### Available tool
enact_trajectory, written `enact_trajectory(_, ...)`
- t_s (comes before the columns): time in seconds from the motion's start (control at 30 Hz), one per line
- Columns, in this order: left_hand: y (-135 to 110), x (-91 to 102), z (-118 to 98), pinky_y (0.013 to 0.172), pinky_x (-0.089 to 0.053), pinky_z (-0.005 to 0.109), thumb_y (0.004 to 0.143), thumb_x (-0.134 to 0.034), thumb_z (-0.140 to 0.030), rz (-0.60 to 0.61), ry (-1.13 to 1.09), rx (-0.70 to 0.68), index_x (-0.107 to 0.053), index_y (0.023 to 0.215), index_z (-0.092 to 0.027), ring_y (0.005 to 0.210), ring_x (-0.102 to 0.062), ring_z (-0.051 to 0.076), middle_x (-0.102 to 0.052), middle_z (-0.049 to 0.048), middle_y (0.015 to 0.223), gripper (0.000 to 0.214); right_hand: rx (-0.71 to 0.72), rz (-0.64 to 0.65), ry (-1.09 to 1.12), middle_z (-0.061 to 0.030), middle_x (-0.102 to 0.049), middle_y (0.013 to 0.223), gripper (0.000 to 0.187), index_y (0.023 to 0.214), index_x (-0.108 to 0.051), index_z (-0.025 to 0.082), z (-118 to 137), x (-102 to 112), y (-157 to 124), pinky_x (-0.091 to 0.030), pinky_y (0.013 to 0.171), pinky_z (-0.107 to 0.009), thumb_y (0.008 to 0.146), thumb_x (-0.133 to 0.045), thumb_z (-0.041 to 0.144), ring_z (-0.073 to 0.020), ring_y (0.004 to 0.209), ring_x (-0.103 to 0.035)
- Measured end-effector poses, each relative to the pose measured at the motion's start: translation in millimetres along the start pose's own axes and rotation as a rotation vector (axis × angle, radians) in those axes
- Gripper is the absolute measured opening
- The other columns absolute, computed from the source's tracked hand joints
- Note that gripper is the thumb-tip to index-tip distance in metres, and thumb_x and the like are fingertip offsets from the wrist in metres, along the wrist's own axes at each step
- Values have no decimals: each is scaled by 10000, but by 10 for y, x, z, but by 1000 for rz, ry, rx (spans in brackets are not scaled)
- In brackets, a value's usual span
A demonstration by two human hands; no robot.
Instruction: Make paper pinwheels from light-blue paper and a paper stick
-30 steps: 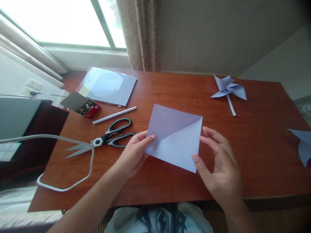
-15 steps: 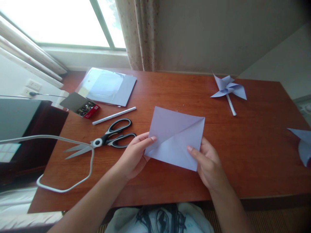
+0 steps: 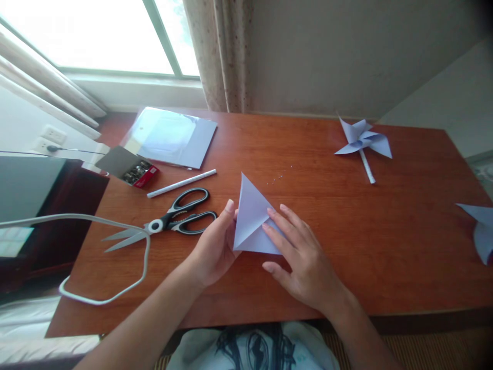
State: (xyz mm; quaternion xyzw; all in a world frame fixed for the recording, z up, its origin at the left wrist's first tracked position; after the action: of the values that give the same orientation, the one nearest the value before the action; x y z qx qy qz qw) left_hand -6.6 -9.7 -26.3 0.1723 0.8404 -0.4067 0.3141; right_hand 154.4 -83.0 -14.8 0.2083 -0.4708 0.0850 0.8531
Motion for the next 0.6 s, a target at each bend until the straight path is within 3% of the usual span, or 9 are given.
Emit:
enact_trajectory(0.1,-10,11,12,740,-543,289,774,-818,-453,1,148,-67,-742,1121,-132,843,-724,251,-785,101,919,479,-22,40,87,-185,-415,1593,573,1446,-502,156,25,32,-4,-364,1164,-611,971,-582,466,-373,1521,-270)
enact_trajectory(0.17,-9,35,31,740,-525,266,758,-848,-326,-20,256,-102,-751,1099,-142,816,-711,218,-786,81,909,399,-91,-6,220,-163,-466,1560,496,1415,-535,179,12,80,-2,-375,1169,-572,996,-540,444,-342,1488,-348)
enact_trajectory(0.27,3,64,64,744,-510,252,781,-826,-292,-32,351,-120,-768,1030,-148,788,-681,185,-780,61,885,293,-355,-182,432,-121,-657,1336,328,1285,-620,223,-108,139,0,-513,1051,-443,999,-551,367,-267,1250,-608)
enact_trajectory(0.33,8,65,79,742,-508,259,788,-817,-309,-20,398,-114,-767,1031,-149,784,-672,188,-775,59,875,295,-532,-240,550,-87,-732,1124,230,1154,-667,227,-203,122,-1,-579,895,-359,976,-598,357,-230,1035,-699)
enact_trajectory(0.47,-5,21,67,730,-513,271,805,-795,-333,8,480,-114,-758,1071,-145,768,-661,196,-765,66,870,328,-650,-132,720,-54,-744,896,200,942,-705,207,-278,10,30,-575,704,-294,914,-685,404,-204,803,-706)
enact_trajectory(0.6,-18,-11,31,691,-502,254,792,-798,-314,-2,580,-143,-772,1032,-142,754,-639,190,-756,61,880,296,-716,-147,836,-30,-723,810,209,863,-691,204,-273,-30,25,-549,628,-267,894,-705,411,-184,728,-677)
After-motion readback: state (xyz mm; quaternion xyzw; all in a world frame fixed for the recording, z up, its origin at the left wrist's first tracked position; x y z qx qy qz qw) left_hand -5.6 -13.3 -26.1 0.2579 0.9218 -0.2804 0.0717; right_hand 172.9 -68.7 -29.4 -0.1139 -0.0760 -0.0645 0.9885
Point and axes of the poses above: each hand's wrist, its own y-axis towards the middle knuckle, its own x-axis out of the back of the hand, z = x × y, the point moved 3 cm from there along y, towards the middle knuckle
